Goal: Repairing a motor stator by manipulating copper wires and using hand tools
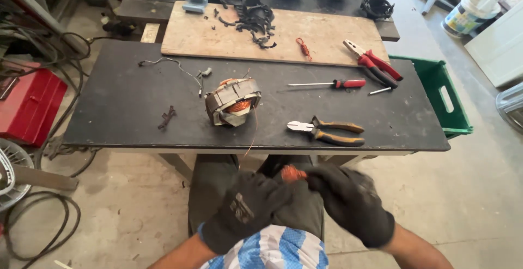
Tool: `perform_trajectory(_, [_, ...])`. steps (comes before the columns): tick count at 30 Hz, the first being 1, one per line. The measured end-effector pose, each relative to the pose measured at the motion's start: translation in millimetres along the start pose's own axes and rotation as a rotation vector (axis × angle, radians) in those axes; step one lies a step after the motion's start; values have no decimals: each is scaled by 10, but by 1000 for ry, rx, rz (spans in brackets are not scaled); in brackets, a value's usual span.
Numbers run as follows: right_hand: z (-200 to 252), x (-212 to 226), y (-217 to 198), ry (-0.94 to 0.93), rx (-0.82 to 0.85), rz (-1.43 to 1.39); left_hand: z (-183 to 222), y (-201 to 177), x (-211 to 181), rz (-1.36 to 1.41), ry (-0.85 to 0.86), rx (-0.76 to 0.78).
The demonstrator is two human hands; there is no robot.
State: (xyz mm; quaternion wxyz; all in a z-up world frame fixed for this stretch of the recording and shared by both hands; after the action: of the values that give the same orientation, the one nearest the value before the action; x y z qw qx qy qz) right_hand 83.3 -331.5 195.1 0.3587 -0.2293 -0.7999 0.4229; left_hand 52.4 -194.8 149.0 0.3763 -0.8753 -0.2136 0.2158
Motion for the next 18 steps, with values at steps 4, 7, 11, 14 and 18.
perform_trajectory(4, [-39, 24, 522, -140, 191, 362, -11, -257, 30, -91, 0, -20])
perform_trajectory(7, [-112, 449, 320, -266, 355, 46, 1, -232, 164, -67, -19, -109])
perform_trajectory(11, [-319, 166, 41, -214, -27, 242, 25, -70, 46, 3, -20, -93])
perform_trajectory(14, [-283, 88, 721, -123, 383, 405, -134, -421, 155, -79, -20, -169])
perform_trajectory(18, [-209, 289, 302, -287, 202, -205, -21, -222, 454, 8, -58, -217])
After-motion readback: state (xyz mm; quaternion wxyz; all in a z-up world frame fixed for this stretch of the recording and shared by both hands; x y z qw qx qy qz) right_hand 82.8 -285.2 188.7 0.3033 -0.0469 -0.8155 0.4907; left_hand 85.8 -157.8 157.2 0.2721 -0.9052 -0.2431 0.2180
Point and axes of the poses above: each hand's wrist, its own z-axis away from the middle knuckle, its own y-axis out of the palm, x = y × z, the point moved 10 cm from there along -z, towards the middle knuckle, and after that the axes turned 7 degrees about z, right-handed, at the moved point
